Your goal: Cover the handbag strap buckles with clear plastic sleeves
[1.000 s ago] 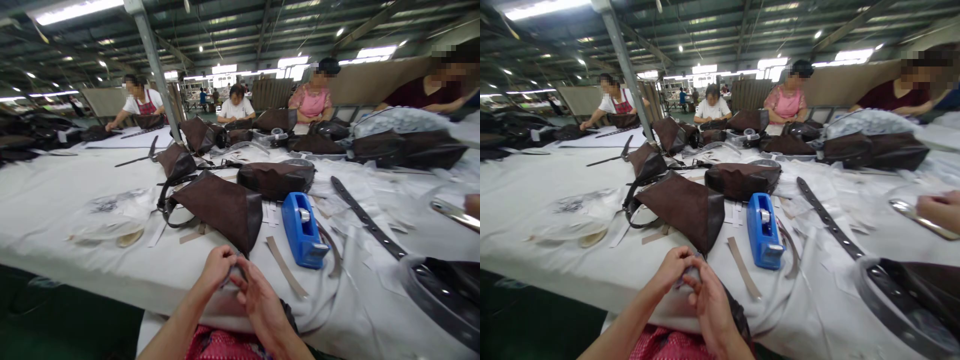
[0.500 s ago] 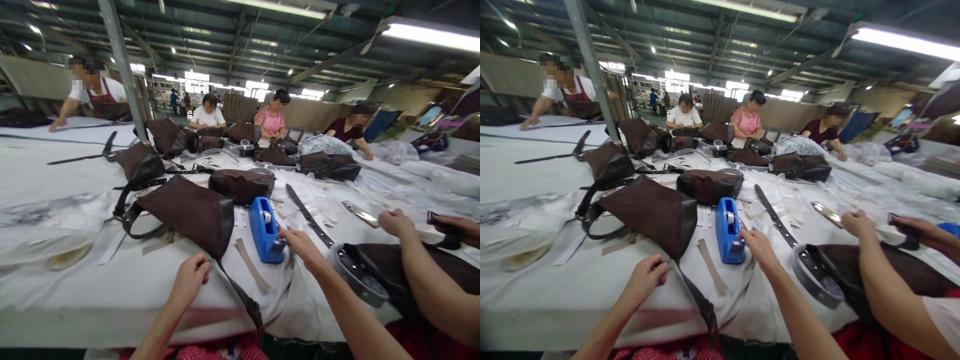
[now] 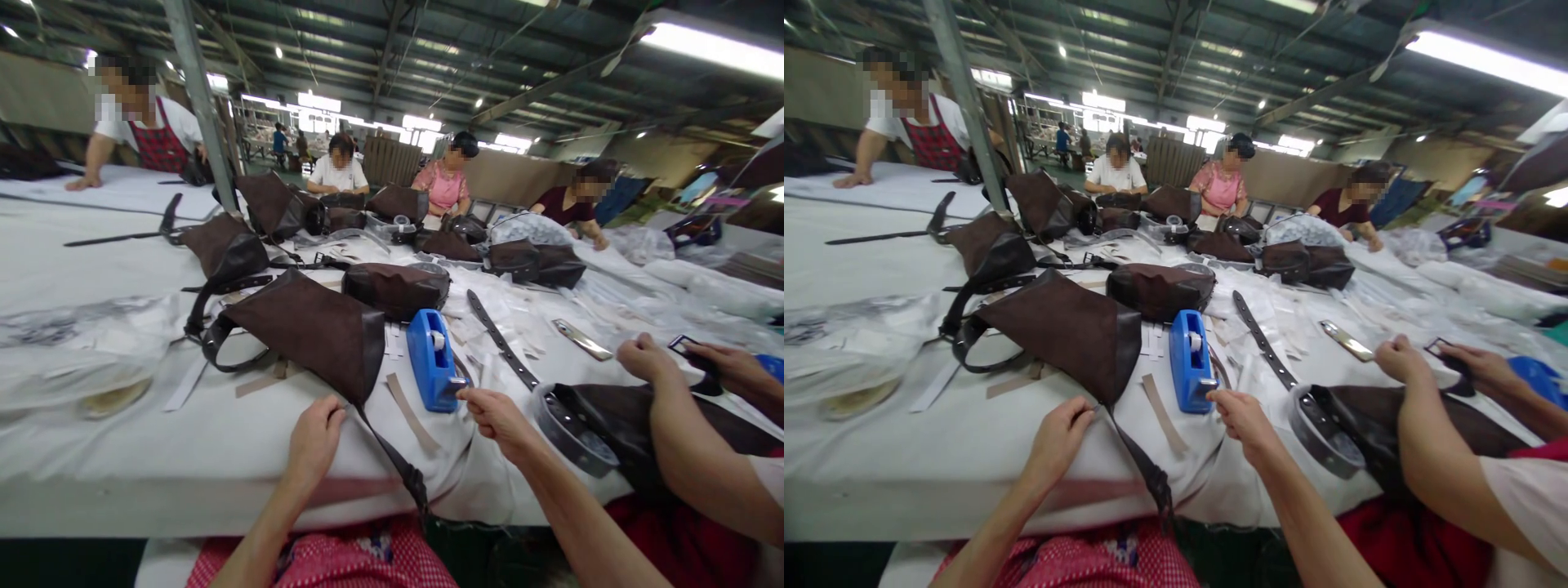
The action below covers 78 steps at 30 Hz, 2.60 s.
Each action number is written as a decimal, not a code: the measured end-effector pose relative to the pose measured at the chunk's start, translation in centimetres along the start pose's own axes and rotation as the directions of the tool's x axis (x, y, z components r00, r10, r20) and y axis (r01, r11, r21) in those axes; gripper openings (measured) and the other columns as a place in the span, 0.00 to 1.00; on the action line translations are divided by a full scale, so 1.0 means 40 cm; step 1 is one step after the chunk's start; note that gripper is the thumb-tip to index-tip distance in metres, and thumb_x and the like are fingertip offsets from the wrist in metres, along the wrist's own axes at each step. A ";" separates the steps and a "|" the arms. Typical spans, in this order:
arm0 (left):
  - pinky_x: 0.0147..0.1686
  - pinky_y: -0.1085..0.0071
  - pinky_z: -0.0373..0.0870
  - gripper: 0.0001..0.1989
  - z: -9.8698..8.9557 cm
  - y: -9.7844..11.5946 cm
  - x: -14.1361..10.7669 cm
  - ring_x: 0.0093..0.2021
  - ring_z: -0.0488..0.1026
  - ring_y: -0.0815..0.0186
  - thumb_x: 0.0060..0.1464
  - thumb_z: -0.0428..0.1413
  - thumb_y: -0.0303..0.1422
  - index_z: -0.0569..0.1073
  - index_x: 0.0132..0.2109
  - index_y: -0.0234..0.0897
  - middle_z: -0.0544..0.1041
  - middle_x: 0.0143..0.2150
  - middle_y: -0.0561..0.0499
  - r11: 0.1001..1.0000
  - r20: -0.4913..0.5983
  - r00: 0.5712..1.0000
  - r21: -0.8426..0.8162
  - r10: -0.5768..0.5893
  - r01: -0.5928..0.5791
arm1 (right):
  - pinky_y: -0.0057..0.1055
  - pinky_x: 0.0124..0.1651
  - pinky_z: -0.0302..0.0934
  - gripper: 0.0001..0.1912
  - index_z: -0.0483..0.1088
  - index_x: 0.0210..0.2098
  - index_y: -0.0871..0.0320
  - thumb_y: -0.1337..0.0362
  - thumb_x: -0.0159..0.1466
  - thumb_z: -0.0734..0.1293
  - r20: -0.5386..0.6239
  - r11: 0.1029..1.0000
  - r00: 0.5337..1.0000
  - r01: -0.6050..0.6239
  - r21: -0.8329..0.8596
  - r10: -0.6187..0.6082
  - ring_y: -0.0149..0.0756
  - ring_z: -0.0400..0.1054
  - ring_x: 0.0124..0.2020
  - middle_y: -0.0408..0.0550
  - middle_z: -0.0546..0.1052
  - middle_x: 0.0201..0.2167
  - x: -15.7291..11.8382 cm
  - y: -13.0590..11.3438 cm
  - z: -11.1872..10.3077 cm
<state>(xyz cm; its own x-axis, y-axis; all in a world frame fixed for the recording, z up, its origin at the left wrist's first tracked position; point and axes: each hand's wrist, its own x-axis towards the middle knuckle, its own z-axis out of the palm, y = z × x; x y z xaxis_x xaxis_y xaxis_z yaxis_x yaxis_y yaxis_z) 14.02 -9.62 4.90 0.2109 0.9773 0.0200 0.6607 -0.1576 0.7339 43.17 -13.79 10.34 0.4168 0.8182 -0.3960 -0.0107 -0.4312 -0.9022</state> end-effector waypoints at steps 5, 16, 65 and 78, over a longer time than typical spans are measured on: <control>0.37 0.70 0.58 0.10 0.002 0.012 -0.008 0.35 0.68 0.63 0.59 0.45 0.29 0.65 0.30 0.38 0.70 0.32 0.50 0.991 -0.034 0.999 0.126 0.041 -0.037 | 0.24 0.18 0.29 0.13 0.65 0.25 0.60 0.59 0.46 0.70 -0.016 0.999 1.000 -0.019 0.049 0.019 0.18 0.39 0.14 0.29 0.50 0.14 0.012 0.028 0.013; 0.34 0.71 0.58 0.09 0.015 -0.001 -0.039 0.36 0.70 0.64 0.61 0.47 0.27 0.69 0.35 0.38 0.73 0.35 0.51 0.948 -0.104 0.991 0.314 0.083 -0.047 | 0.20 0.17 0.29 0.17 0.62 0.23 0.59 0.59 0.47 0.74 0.395 0.961 0.911 -0.204 0.188 0.116 0.17 0.35 0.15 0.28 0.47 0.13 -0.138 0.028 0.104; 0.36 0.69 0.69 0.13 -0.008 -0.092 -0.082 0.35 0.72 0.64 0.61 0.45 0.29 0.75 0.40 0.35 0.75 0.32 0.47 0.965 -0.126 0.958 -0.011 0.259 -0.262 | 0.25 0.18 0.28 0.22 0.58 0.20 0.56 0.48 0.48 0.70 0.480 0.967 0.849 -0.255 0.004 0.222 0.19 0.38 0.13 0.29 0.51 0.12 -0.116 0.102 0.467; 0.25 0.74 0.63 0.10 -0.039 -0.044 -0.061 0.26 0.68 0.68 0.47 0.53 0.35 0.74 0.34 0.33 0.73 0.25 0.52 0.808 0.082 0.965 -0.532 -0.249 0.254 | 0.24 0.17 0.31 0.19 0.61 0.23 0.57 0.49 0.47 0.68 0.455 0.977 0.874 -0.210 0.034 0.172 0.19 0.39 0.13 0.28 0.50 0.12 -0.122 0.112 0.465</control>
<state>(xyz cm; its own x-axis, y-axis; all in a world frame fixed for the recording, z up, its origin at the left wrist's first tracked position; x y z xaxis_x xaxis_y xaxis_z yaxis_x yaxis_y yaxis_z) 11.24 -11.49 4.61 0.0976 0.9708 -0.2192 0.2046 0.1960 0.9590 24.18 -12.62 5.06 -0.0512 0.8137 -0.5790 -0.1291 -0.5803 -0.8041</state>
